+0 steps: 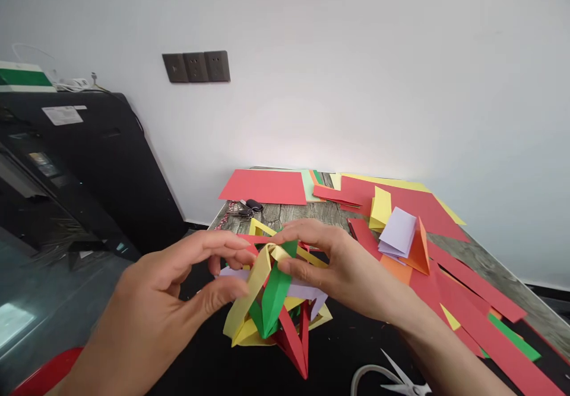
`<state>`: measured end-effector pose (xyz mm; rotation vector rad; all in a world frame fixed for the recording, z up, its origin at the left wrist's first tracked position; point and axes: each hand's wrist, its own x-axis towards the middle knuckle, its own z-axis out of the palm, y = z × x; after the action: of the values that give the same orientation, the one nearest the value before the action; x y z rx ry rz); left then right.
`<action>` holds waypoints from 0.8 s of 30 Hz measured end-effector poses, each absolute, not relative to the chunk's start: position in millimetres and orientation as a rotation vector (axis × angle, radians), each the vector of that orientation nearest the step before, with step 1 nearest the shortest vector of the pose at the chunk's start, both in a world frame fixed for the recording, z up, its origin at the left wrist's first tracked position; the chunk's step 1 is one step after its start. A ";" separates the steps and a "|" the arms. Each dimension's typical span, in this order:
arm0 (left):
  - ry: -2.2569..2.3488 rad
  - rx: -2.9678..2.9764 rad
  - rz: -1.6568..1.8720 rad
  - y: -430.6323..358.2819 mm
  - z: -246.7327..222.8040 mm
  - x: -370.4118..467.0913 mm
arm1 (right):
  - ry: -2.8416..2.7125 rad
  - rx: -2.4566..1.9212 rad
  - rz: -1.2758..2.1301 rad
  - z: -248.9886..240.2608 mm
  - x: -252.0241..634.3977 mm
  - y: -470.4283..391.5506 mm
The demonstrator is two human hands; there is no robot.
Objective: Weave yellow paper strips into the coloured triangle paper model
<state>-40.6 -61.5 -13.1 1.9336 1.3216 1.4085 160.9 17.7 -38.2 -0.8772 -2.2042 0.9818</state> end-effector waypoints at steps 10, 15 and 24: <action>1.528 2.065 1.429 -41.6 -17.3 -16.8 | -2.163 -0.827 0.921 -36.8 161.3 19.9; 1.511 2.061 1.403 -36.5 -22.7 -13.6 | -2.145 -0.792 0.973 -35.9 163.1 21.6; 1.544 2.021 1.343 -35.6 -24.2 -16.6 | -2.105 -0.781 0.982 -37.1 160.1 24.3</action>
<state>-16.6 -35.6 -24.2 2.0206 1.5437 1.3433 160.1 24.3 -37.1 -0.7815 -2.1051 0.9822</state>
